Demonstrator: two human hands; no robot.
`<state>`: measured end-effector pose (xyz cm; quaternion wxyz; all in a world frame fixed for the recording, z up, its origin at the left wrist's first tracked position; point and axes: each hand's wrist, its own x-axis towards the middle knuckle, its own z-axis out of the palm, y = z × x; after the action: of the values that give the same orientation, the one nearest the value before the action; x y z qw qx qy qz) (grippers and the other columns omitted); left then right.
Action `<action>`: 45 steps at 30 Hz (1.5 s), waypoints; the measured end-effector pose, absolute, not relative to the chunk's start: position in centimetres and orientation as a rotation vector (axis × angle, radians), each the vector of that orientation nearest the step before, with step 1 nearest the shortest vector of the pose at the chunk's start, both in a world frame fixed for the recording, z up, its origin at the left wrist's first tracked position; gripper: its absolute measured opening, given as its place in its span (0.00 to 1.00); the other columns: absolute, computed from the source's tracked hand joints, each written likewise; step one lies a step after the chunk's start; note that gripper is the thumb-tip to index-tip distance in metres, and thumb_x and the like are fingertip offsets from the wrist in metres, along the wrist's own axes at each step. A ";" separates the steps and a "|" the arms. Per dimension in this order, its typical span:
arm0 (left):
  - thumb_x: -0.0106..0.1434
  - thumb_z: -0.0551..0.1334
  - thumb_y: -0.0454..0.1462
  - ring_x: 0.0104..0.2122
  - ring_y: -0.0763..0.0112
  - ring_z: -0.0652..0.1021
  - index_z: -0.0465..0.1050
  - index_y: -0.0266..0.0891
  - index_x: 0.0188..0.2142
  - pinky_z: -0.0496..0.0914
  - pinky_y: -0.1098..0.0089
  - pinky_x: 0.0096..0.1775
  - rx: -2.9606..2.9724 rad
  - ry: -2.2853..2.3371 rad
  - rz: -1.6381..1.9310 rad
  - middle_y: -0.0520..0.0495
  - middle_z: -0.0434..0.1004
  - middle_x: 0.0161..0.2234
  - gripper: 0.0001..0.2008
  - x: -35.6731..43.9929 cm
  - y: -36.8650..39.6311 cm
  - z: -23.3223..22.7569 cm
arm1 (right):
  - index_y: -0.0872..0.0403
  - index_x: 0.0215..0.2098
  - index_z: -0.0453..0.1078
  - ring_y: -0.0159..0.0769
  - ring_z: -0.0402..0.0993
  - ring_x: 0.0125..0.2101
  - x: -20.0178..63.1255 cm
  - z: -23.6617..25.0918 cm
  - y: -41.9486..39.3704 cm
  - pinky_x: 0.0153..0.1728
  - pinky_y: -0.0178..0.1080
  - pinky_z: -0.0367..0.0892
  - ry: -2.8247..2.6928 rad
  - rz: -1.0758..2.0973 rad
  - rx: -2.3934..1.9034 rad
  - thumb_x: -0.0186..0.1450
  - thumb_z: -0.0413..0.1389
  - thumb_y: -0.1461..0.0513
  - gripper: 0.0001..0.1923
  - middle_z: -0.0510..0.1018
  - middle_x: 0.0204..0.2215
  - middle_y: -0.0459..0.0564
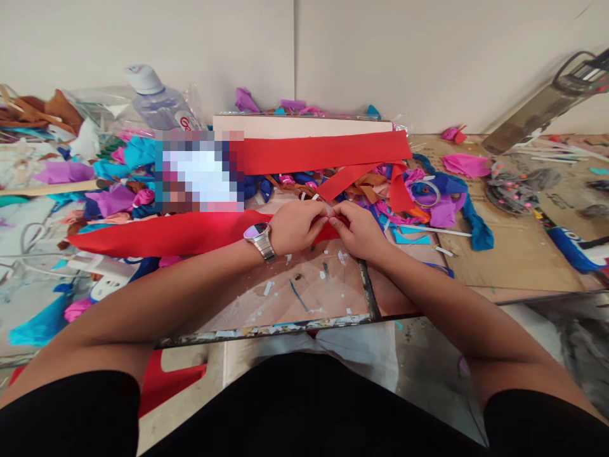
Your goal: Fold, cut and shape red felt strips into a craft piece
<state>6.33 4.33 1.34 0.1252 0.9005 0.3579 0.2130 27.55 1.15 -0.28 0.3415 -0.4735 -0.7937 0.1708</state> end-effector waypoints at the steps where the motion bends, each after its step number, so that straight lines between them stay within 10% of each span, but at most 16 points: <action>1: 0.74 0.56 0.40 0.40 0.57 0.81 0.79 0.40 0.43 0.70 0.61 0.43 2.619 1.039 0.623 0.42 0.84 0.40 0.13 6.3 4.3 1.3 | 0.51 0.39 0.71 0.44 0.75 0.39 27.6 -0.3 1.2 0.42 0.45 0.67 -2.068 0.451 -1.235 0.73 0.55 0.60 0.05 0.80 0.38 0.53; 45: 0.69 0.58 0.38 0.38 0.58 0.81 0.79 0.40 0.39 0.70 0.61 0.41 2.661 1.026 0.549 0.42 0.84 0.38 0.10 6.2 4.1 2.0 | 0.50 0.38 0.68 0.43 0.72 0.35 27.6 0.0 1.1 0.39 0.43 0.65 -2.137 0.436 -1.235 0.70 0.53 0.63 0.03 0.78 0.35 0.52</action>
<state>6.15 4.06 1.99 0.1185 0.9097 0.3509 0.1878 27.60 1.07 0.05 0.3124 -0.4682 -0.8098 0.1654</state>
